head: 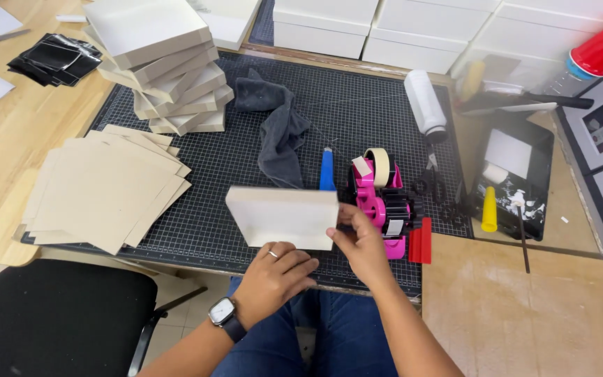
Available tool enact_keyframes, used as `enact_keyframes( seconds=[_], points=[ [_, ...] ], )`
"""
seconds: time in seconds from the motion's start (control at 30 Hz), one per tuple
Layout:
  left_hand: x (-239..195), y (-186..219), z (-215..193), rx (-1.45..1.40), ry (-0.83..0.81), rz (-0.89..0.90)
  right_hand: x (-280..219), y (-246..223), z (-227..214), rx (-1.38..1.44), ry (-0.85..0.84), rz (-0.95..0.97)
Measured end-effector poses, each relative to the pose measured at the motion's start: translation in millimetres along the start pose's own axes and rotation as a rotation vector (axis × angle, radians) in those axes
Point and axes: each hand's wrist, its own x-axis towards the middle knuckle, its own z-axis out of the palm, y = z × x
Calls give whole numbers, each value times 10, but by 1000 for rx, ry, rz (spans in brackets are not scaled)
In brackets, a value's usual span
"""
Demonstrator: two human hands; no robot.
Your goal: The person assembles small cardboard boxes by applying adhesive to the flaps and folding them into shape. They use a thin stick to spread the adhesive and a tape dispenser to secure the edges. The finished boxes are stacked on the table.
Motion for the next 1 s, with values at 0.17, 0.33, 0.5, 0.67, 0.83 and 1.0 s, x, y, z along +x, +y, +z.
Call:
enact_keyframes(
  seconds=[0.17, 0.33, 0.5, 0.67, 0.83, 1.0],
  points=[
    [470, 98, -394, 168, 161, -23, -128, 533, 15, 116, -6, -171],
    [707, -177, -286, 308, -34, -93, -278, 300, -69, -44, 4, -276],
    [724, -177, -450, 246, -78, -110, -490, -432, -1010, -534, 562, -504],
    [710, -232, -484, 401, -49, -112, -570, 163, -2257, -908, 1080, -233],
    [660, -253, -378, 379, -112, -277, -590, 611, -2597, -767, 791, 663],
    [715, -235, -446, 402, -162, -284, -426, 884, -2804, -541, 1093, 18]
  ],
)
